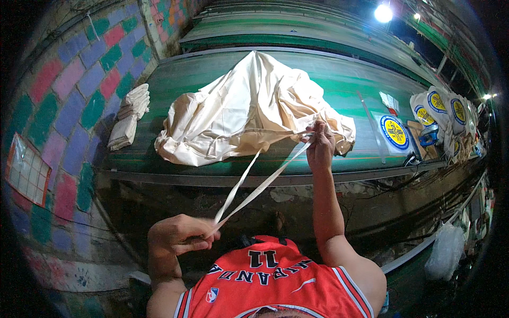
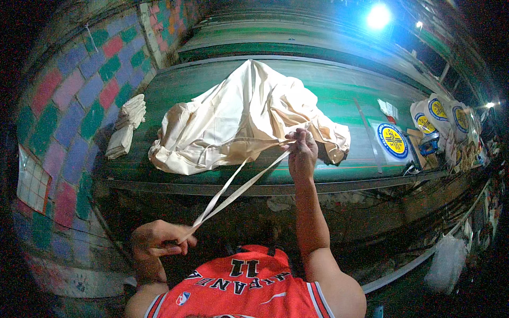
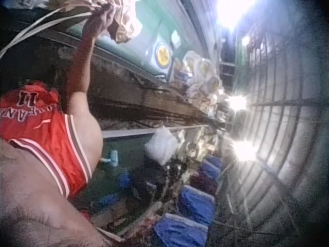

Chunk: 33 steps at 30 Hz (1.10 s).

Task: The person unfolds a large off-white fabric on a green conveyor belt and uses a long metal blade to cut the fabric along a straight line. The person repeatedly adjusts the fabric and continues cutting along the same seam.

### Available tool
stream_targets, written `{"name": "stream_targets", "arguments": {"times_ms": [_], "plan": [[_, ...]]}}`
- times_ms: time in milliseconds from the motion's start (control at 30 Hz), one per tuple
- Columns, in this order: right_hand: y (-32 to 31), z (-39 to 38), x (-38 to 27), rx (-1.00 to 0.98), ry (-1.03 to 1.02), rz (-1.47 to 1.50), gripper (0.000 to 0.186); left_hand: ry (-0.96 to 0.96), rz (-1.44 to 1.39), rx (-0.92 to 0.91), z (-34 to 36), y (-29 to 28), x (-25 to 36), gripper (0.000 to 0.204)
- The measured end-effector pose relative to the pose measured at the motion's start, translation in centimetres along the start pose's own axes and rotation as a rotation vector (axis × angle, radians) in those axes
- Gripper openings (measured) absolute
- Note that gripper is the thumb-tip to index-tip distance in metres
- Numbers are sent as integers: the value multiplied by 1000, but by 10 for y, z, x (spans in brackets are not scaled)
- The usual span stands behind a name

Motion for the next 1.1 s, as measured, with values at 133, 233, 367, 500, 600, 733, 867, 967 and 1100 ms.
{"name": "stream_targets", "arguments": {"times_ms": [133, 233, 367, 500, 600, 733, 867, 967, 1100], "plan": [[24, -4, 31, -194, 71, -48, 44, 398, -775, 464, -16, -11, 20, 25], [59, -45, 101, -538, 324, -215, 65, 692, -852, 554, -8, -43, 3, 23], [57, -101, 156, -606, 519, -261, 59, 754, -765, 632, -14, -75, -20, 31], [14, -110, 171, -501, 568, -346, 50, 741, -431, 547, -39, -75, -27, 30], [-19, -129, 188, -631, 633, -638, 43, 610, -461, 737, -51, -85, -70, 29], [-56, -156, 193, -863, 782, -1006, 26, -413, 309, 387, -38, -82, -167, 30], [-83, -151, 167, -812, 829, -1091, 24, -758, 595, 12, -15, -50, -236, 43], [-113, -124, 148, -446, 755, -1096, 28, -509, 377, 296, 14, -63, -252, 46], [-169, -73, 140, -39, 638, -980, 29, -329, 427, 540, 75, -93, -283, 31]]}}
Point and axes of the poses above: each hand's wrist, its own z-axis towards the middle knuckle, its own y-axis out of the palm, x = y × z, the point moved 6 cm from there along z, towards the middle knuckle, and after that the axes turned 2 degrees about x, right-handed, at the moved point
